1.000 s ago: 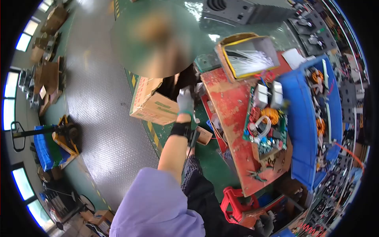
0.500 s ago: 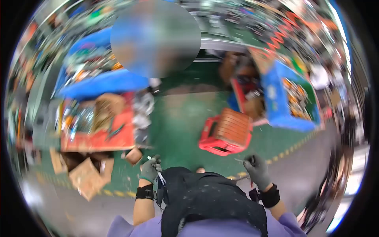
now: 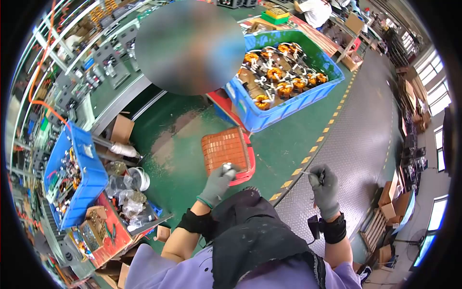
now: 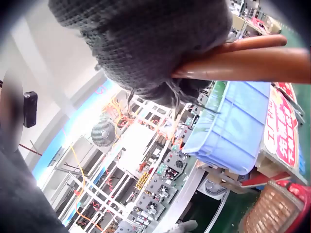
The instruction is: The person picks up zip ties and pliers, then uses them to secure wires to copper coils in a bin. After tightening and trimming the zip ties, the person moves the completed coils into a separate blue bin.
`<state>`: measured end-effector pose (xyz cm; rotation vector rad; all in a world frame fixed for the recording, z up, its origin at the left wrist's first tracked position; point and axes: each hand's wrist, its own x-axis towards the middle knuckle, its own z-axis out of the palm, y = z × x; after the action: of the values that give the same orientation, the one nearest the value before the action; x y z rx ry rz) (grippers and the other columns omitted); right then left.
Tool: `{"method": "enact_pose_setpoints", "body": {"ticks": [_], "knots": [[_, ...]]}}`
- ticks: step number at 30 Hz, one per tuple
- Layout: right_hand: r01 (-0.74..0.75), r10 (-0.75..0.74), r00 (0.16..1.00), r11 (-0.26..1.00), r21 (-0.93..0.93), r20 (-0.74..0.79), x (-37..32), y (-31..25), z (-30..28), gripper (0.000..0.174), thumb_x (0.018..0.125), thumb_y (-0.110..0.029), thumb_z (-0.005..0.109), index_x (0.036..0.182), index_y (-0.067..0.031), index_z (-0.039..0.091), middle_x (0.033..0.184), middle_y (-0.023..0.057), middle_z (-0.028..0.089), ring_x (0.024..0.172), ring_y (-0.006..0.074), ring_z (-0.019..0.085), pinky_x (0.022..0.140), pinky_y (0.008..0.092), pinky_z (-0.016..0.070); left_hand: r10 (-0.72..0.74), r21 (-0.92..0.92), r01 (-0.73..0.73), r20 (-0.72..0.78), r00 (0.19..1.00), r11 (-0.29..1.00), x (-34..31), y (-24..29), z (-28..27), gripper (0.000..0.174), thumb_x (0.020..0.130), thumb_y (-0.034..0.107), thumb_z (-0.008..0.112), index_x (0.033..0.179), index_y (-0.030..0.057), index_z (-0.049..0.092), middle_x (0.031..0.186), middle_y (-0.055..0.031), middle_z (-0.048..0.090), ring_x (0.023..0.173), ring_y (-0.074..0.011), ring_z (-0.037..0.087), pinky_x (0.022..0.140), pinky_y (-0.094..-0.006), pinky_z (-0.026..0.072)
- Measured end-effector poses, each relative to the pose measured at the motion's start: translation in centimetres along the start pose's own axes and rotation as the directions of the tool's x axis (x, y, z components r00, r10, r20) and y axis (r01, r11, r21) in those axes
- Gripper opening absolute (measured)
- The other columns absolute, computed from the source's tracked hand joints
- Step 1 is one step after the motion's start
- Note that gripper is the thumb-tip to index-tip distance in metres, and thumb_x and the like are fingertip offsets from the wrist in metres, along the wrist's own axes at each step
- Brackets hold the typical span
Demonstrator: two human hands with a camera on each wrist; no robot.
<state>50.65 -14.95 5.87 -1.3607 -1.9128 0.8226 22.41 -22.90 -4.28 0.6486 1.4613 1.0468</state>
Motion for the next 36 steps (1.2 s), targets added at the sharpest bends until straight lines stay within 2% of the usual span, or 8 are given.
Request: {"method": "enact_pose_setpoints", "body": {"ticks": [2, 8, 15, 21, 27, 29, 31, 36], "knots": [[0.183, -0.168, 0.982, 0.951, -0.248, 0.081, 2.9, -1.6, -0.9, 0.012, 0.072, -0.004, 0.066, 0.082, -0.0074, 0.059, 0.069, 0.0079, 0.056, 0.067, 0.0278, 0.056, 0.063, 0.0375, 0.0433, 0.271, 0.021, -0.275, 0.113, 0.956, 0.961, -0.1, 4.6, 4.2, 0.023, 0.09, 0.015, 0.055, 0.108, 0.0045, 0.064, 0.09, -0.0045, 0.062, 0.085, -0.0171, 0.06, 0.074, -0.0309, 0.047], [0.518, -0.479, 0.842, 0.846, -0.123, 0.249, 13.2, -2.4, 0.4, 0.019, 0.071, -0.008, 0.07, 0.088, -0.0092, 0.061, 0.074, 0.0059, 0.057, 0.068, 0.0269, 0.055, 0.065, 0.0374, 0.0427, 0.6, 0.447, -0.643, 0.255, 0.758, 0.622, 6.2, 13.2, 9.6, 0.019, 0.079, 0.01, 0.066, 0.099, 0.0075, 0.066, 0.083, -0.0101, 0.061, 0.075, -0.0269, 0.062, 0.067, -0.0331, 0.048], [0.545, -0.491, 0.812, 0.831, -0.112, 0.315, 31.3, 0.7, -1.5, 0.024, 0.073, -0.011, 0.07, 0.095, -0.0099, 0.062, 0.091, 0.0082, 0.061, 0.078, 0.0271, 0.057, 0.071, 0.0355, 0.0449, 0.623, 0.631, -0.439, -0.091, 0.777, 0.639, 17.9, 18.8, 9.4, 0.014, 0.075, 0.014, 0.069, 0.088, 0.009, 0.069, 0.082, -0.009, 0.059, 0.074, -0.0294, 0.062, 0.065, -0.0367, 0.0484], [0.652, -0.578, 0.738, 0.743, -0.148, 0.349, 43.6, 5.2, -3.6, 0.021, 0.076, -0.014, 0.07, 0.095, -0.01, 0.061, 0.093, 0.0083, 0.061, 0.082, 0.0274, 0.058, 0.075, 0.0376, 0.0456, 0.465, 0.766, -0.19, -0.157, 0.871, 0.614, 24.5, 23.6, 12.2, 0.042, 0.075, 0.019, 0.07, 0.115, 0.0137, 0.059, 0.101, -0.0103, 0.056, 0.083, -0.0328, 0.061, 0.07, -0.0415, 0.0489], [0.616, -0.618, 0.786, 0.781, 0.098, -0.014, 61.1, 9.5, -3.0, 0.02, 0.093, -0.021, 0.06, 0.101, -0.003, 0.06, 0.09, 0.0111, 0.058, 0.083, 0.0242, 0.06, 0.074, 0.0298, 0.0473, 0.391, 0.629, -0.08, -0.374, 0.841, 0.773, 26.9, 24.2, 14.4, 0.034, 0.078, 0.016, 0.067, 0.112, 0.0119, 0.061, 0.103, -0.0101, 0.057, 0.091, -0.0285, 0.061, 0.076, -0.0372, 0.048], [0.672, -0.693, 0.705, 0.721, -0.171, -0.152, 68.1, 11.6, -1.7, 0.018, 0.094, -0.018, 0.058, 0.103, -0.0024, 0.06, 0.091, 0.0088, 0.06, 0.082, 0.018, 0.061, 0.073, 0.0285, 0.0474, 0.379, 0.58, -0.062, -0.445, 0.811, 0.812, 27.4, 24.7, 16.1, 0.032, 0.08, 0.014, 0.064, 0.112, 0.0112, 0.062, 0.102, -0.0094, 0.057, 0.088, -0.0261, 0.061, 0.075, -0.0345, 0.0474], [0.64, -0.627, 0.767, 0.762, 0.094, -0.139, 75.0, 15.7, 1.3, 0.02, 0.093, -0.019, 0.06, 0.105, -0.0029, 0.06, 0.092, 0.0091, 0.061, 0.083, 0.0191, 0.062, 0.075, 0.0301, 0.0479, 0.28, 0.471, 0.019, -0.556, 0.783, 0.882, 27.6, 25.5, 17.7, 0.031, 0.081, 0.013, 0.063, 0.112, 0.0094, 0.061, 0.101, -0.0099, 0.057, 0.086, -0.0257, 0.06, 0.074, -0.0336, 0.0467], [0.516, -0.481, 0.857, 0.802, -0.303, 0.186, 80.6, 22.0, 5.0, 0.03, 0.086, -0.024, 0.065, 0.112, -0.0102, 0.062, 0.105, 0.0115, 0.062, 0.097, 0.0273, 0.062, 0.084, 0.0375, 0.0476, 0.313, 0.503, 0.061, -0.622, 0.718, 0.862, 29.0, 23.3, 21.0, 0.019, 0.088, 0.008, 0.054, 0.106, 0.0028, 0.059, 0.096, -0.0149, 0.054, 0.084, -0.0316, 0.057, 0.078, -0.0342, 0.0441]]}}
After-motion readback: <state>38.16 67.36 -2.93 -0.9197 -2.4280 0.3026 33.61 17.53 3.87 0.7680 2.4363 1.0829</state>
